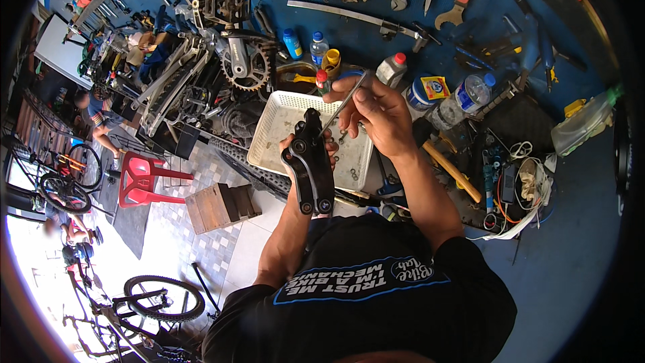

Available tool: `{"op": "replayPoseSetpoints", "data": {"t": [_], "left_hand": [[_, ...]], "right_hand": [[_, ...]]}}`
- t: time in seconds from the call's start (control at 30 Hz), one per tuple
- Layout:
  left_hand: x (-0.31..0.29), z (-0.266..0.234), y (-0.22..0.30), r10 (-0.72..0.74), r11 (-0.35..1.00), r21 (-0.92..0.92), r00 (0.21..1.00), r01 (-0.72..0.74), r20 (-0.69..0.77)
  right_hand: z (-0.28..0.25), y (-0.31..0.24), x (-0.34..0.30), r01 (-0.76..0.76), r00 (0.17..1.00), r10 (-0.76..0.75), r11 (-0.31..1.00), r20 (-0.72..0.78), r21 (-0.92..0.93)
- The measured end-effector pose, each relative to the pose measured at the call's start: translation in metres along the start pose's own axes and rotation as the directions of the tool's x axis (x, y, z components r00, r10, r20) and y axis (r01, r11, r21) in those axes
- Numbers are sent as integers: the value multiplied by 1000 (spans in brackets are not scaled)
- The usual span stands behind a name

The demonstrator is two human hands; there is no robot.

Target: The person disassembles a bicycle pedal crank arm using an Allen key, removes the axle and internal components, and places them into a white tray. They then reassemble the pedal by inserting the axle and tightening it with the Allen key.

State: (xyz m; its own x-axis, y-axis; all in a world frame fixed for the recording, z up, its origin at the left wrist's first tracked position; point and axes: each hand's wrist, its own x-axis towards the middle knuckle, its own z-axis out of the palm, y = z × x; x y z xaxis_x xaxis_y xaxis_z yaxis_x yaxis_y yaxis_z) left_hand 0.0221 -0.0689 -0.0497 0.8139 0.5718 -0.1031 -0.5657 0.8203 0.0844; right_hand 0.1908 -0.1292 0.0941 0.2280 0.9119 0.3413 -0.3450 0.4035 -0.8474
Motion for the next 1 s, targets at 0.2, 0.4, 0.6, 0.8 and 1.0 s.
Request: {"op": "replayPoseSetpoints", "data": {"t": [0.2, 0.4, 0.6, 0.8, 1.0], "left_hand": [[-1, -3, 0, -23, 998, -56, 999, 22, -23], [-3, -8, 0, -3, 1000, -9, 1000, 3, 0], [-1, -13, -1, 3, 1000, -9, 1000, -3, -31], [-2, -8, -4, 65, 995, 87, 994, -57, -94], [-1, -15, 1, 75, 987, 147, 993, -61, -90]], "right_hand": [[-10, 14, -1, 31, 997, -31, 1000, -65, -2], [-13, 4, -1, -48, 997, 45, 998, -58, -42], [-18, 18, -6, -2, 1000, 1, 994, 14, 105], [-22, 26, 0, 20, 988, -18, 1000, -153, 12], [-17, 14, -4, 5, 997, -15, 992, -75, -127]]}}
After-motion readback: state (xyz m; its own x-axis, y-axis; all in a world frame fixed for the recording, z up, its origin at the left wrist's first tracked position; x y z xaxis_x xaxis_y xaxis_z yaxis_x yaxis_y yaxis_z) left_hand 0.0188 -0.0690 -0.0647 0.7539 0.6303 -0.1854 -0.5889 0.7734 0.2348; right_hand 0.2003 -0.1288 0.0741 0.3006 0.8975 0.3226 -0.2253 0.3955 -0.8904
